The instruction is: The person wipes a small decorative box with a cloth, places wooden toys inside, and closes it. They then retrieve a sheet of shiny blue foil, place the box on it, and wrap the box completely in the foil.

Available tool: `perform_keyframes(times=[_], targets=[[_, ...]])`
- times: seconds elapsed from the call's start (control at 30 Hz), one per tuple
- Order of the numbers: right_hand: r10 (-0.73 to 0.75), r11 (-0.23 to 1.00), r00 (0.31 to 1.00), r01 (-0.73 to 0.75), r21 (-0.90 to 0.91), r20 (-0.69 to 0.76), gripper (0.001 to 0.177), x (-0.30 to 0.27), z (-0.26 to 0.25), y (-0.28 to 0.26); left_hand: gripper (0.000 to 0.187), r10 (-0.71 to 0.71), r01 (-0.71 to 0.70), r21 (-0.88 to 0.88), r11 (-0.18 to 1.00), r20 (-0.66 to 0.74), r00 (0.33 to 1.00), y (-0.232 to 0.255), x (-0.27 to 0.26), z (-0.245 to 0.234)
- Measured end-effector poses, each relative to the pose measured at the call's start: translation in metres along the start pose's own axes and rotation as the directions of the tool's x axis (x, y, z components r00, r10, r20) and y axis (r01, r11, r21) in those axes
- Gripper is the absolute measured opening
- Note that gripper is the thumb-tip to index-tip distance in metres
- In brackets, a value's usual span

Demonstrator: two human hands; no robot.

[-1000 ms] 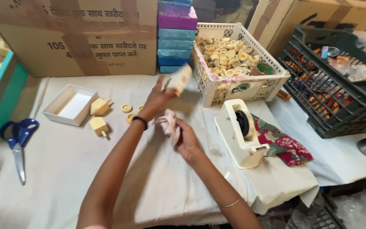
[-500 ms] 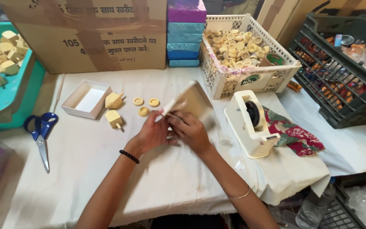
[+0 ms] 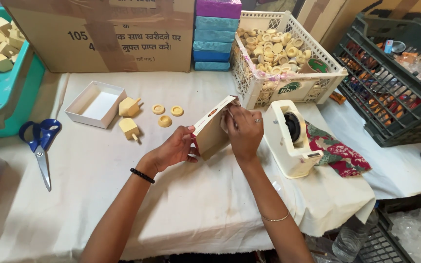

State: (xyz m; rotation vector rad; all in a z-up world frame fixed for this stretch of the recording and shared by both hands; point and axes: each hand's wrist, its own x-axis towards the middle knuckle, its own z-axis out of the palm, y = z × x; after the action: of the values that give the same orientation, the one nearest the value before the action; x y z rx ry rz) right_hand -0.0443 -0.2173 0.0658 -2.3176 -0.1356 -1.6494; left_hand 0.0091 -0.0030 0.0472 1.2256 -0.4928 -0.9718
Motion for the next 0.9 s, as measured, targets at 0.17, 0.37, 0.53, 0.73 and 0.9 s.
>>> perform_keyframes(times=[0.17,0.37,0.53,0.73,0.9], targets=[[0.023,1.000,0.998,-0.023,-0.006,0.054,0.027,-0.003,0.005,0.000,0.057,0.062,-0.064,-0.041,0.997,-0.036,0.997,0.007,-0.003,0.002],[0.053,0.996,0.987,-0.063,0.061,0.153,0.026,-0.010,0.009,-0.007,0.060,0.214,-0.219,-0.137,0.966,-0.050,0.975,0.000,0.003,-0.006],[-0.036,0.970,0.969,-0.025,0.242,0.245,0.027,-0.009,0.003,-0.021,0.057,0.303,-0.316,-0.193,0.929,-0.098,0.948,-0.025,0.021,-0.025],[-0.096,0.872,0.870,-0.161,0.463,0.483,0.026,-0.030,0.023,-0.007,0.065,0.543,-0.505,0.204,0.838,-0.239,0.805,-0.005,0.010,0.006],[0.018,0.805,0.951,-0.197,0.560,0.308,0.025,-0.019,0.000,-0.025,0.069,0.816,-0.542,0.649,0.535,-0.230,0.530,-0.002,0.006,0.014]])
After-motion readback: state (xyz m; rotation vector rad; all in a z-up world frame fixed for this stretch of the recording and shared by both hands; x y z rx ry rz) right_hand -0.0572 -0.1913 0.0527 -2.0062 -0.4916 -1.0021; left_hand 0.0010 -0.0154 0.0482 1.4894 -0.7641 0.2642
